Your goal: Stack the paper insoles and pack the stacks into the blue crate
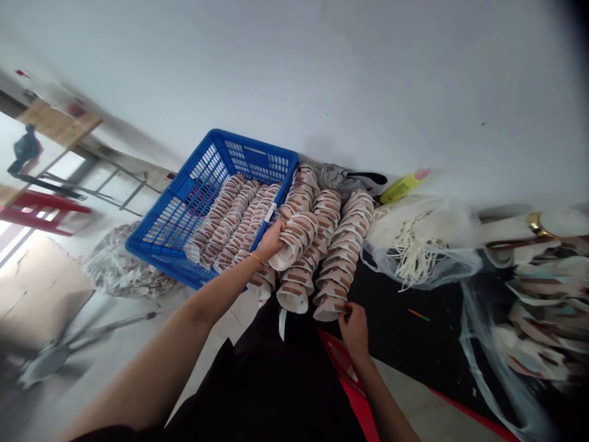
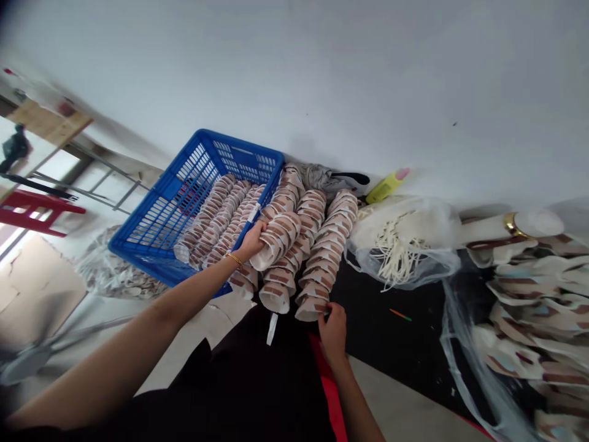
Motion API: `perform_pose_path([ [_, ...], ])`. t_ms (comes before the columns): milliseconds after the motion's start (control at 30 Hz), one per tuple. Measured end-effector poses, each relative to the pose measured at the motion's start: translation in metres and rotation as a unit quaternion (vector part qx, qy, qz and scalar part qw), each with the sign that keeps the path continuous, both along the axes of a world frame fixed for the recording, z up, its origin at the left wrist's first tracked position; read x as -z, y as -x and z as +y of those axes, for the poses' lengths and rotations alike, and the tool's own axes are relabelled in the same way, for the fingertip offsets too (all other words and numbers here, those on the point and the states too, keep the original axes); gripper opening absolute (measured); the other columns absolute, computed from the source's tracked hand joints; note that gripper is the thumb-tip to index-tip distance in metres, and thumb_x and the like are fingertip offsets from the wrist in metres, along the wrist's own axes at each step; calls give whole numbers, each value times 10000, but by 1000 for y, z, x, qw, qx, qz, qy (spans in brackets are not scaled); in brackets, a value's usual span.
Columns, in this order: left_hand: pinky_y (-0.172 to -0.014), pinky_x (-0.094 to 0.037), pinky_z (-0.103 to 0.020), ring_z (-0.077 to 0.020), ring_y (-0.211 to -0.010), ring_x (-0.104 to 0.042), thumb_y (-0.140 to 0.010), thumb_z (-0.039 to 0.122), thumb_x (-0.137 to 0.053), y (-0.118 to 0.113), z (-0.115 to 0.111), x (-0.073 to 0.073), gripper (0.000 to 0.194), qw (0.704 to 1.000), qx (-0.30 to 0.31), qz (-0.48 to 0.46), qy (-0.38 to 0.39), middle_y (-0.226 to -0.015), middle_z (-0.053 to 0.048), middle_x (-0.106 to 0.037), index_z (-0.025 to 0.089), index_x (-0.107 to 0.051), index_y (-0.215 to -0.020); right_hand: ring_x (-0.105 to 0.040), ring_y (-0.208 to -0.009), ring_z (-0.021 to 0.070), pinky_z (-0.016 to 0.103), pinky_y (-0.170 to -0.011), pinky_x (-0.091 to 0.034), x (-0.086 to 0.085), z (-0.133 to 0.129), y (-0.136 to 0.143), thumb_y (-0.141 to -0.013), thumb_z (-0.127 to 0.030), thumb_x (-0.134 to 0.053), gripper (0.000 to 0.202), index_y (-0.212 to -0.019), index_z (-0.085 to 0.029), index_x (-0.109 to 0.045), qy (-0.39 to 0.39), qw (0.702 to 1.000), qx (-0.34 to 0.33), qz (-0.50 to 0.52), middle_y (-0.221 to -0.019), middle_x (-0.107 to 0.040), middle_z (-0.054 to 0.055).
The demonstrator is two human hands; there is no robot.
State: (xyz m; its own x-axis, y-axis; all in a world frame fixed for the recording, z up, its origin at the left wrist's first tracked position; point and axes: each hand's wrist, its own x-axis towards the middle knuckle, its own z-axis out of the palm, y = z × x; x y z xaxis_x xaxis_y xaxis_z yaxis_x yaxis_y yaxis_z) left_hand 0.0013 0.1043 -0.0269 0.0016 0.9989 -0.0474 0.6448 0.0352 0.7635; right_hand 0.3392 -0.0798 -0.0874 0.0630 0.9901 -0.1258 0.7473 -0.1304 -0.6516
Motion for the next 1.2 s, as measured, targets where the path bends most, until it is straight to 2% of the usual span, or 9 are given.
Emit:
perform_pose_path([
  [167, -785, -470, -351, -209, -806, -583, -778, 164, -599, 0, 1, 1, 210, 1000, 1, 9, 1, -895, -39, -618, 224, -464, -927, -556, -959, 312, 475, -883, -473, -2, -1, 0, -802, -312, -487, 255, -1011, -178, -544, 3, 1000, -2, 4, -997, -582, 143],
  [500, -784, -472, -362, -225, -828, -578, -754, 123, -589, 2, 1, 2, 234, 1000, 8, 12, -7, -903, -57, -618, 232, -463, -918, -565, -955, 305, 470, -891, -471, 0, -1, -3, -794, -322, -481, 267, -1008, -177, -546, 10, 1000, -1, 10, -996, -590, 141],
  [667, -775, -467, -343, -210, -817, -571, -743, 115, -582, 3, 2, 5, 245, 1000, 11, 13, -17, -901, -39, -617, 242, -445, -901, -571, -915, 297, 459, -848, -488, 0, 0, -3, -800, -324, -483, 251, -995, -181, -551, 11, 1000, -2, 14, -972, -592, 133],
  [800, -767, -455, -325, -198, -823, -570, -758, 112, -566, 2, 2, 1, 224, 1000, 6, 14, -20, -907, -45, -623, 238, -434, -888, -571, -912, 306, 468, -830, -493, -4, 2, -1, -798, -319, -487, 243, -989, -184, -553, 10, 1000, 1, 17, -968, -589, 139],
  [933, -784, -451, -330, -196, -820, -567, -766, 148, -588, 1, 1, -5, 214, 1000, 4, 1, -8, -917, -49, -619, 227, -432, -891, -562, -955, 295, 459, -895, -473, -7, 0, 2, -804, -295, -491, 237, -1003, -185, -559, 18, 1000, 7, 12, -996, -592, 134],
  [1067, -794, -451, -348, -204, -816, -568, -771, 181, -585, 1, 2, -6, 209, 1000, 1, -12, 4, -921, -40, -619, 227, -432, -906, -548, -961, 268, 425, -905, -463, -3, -3, 2, -799, -263, -498, 223, -1002, -191, -553, 31, 999, 24, -1, -993, -589, 107],
  [1200, -783, -452, -339, -201, -795, -561, -755, 181, -582, 1, 3, -5, 215, 1000, 0, -8, 3, -890, -24, -604, 234, -427, -894, -525, -904, 247, 390, -850, -459, 1, -3, 4, -798, -259, -498, 160, -941, -196, -533, 37, 998, 45, -17, -949, -560, 85],
])
